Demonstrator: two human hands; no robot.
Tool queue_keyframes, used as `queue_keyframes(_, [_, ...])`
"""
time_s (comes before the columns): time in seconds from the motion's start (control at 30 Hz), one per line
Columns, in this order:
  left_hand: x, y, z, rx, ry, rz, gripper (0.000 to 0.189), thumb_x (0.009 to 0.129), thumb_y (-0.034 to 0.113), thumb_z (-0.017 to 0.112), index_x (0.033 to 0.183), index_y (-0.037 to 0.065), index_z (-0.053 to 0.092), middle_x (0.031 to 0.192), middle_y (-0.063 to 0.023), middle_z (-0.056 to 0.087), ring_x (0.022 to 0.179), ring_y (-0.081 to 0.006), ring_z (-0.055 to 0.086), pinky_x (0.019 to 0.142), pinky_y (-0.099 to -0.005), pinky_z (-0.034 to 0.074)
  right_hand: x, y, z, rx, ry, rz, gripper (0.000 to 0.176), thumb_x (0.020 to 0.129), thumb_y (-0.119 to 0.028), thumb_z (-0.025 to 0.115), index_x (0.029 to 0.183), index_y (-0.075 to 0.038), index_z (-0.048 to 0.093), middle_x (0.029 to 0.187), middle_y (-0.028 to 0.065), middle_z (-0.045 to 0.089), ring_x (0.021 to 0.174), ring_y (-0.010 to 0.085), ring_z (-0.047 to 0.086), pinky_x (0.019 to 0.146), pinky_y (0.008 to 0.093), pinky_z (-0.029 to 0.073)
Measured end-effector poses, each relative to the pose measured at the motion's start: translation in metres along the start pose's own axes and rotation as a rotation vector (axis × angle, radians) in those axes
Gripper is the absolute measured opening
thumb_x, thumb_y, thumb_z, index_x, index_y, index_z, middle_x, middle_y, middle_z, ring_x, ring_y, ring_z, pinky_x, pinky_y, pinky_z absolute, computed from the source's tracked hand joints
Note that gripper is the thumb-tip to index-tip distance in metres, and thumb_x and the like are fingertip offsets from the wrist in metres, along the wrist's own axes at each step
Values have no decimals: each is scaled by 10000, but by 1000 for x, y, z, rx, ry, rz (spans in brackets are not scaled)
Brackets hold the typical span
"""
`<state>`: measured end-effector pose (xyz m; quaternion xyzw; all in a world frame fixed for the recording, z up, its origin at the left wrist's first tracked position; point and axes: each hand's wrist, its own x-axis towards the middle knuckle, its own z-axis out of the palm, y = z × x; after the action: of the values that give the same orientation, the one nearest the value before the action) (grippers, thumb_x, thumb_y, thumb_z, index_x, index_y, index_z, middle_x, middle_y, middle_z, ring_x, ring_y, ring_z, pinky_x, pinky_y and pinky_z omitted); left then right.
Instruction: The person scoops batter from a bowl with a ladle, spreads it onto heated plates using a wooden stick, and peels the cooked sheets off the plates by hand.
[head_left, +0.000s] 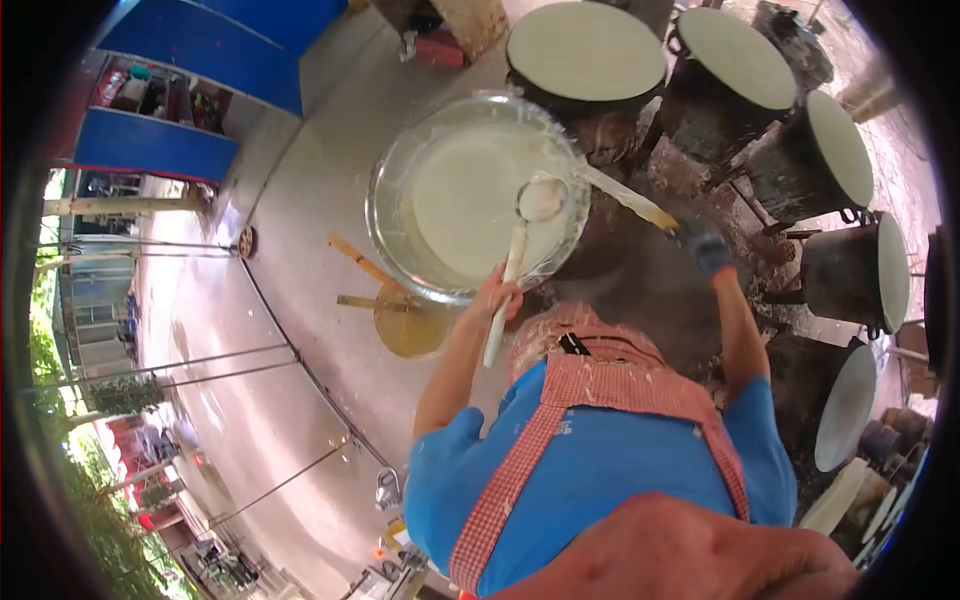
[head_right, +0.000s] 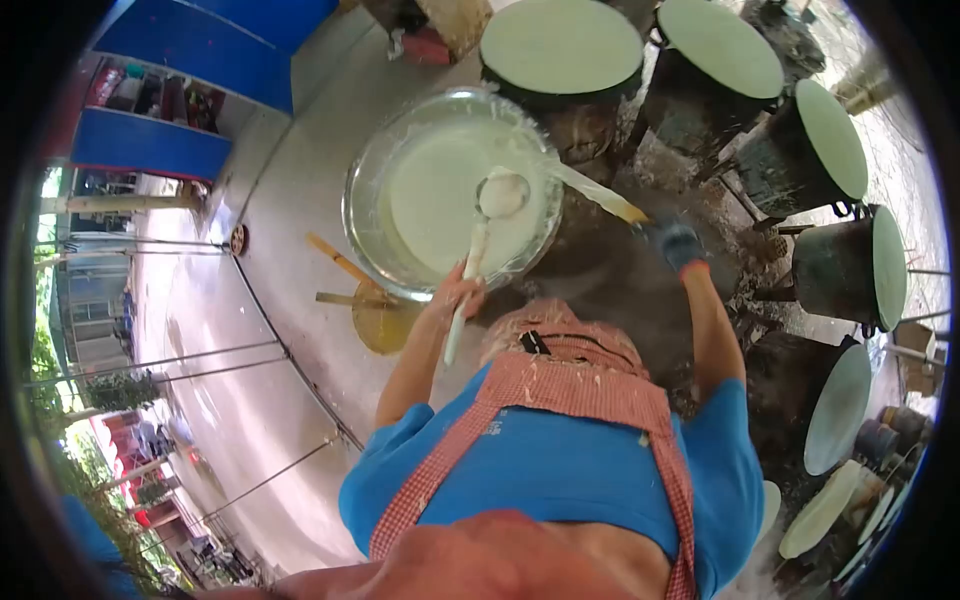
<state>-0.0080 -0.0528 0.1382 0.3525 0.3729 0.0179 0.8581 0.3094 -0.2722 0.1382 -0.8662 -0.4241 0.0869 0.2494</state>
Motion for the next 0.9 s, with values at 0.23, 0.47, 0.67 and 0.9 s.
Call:
queue_keyframes(0.23, [151, -73, -194, -191, 389, -330, 235, 713, 25, 494, 894, 81, 355, 503, -27, 356, 324, -123, 328, 268, -264, 254, 98, -113, 83, -440, -494, -487, 219, 677, -304, 564, 720, -92, 603, 711, 132, 589, 653, 307, 563, 613, 403, 430])
queue_keyframes(0.47, [165, -55, -157, -250, 351, -347, 199, 720, 27, 507, 844, 94, 367, 489, -9, 320, 332, -105, 297, 267, -233, 230, 45, -54, 133, -254, -487, -216, 329, 711, -396, 571, 832, -94, 614, 755, 136, 595, 684, 307, 562, 612, 407, 440])
queue_keyframes(0.67, [56, 54, -35, -751, 148, -110, 146, 787, 141, 520, 845, 160, 388, 506, 23, 299, 358, -37, 261, 259, -147, 191, 0, -59, 70, -90, -321, -138, 319, 714, -311, 602, 925, -72, 586, 737, 138, 597, 692, 328, 562, 626, 409, 443])
queue_keyframes(0.9, [-115, 210, 121, 81, 337, 517, 386, 819, 170, 480, 1160, 182, 298, 496, 42, 283, 329, -41, 249, 271, -177, 181, 112, -125, -49, 303, 188, -504, 321, 724, -199, 614, 997, -39, 557, 840, 177, 592, 765, 307, 569, 674, 356, 447])
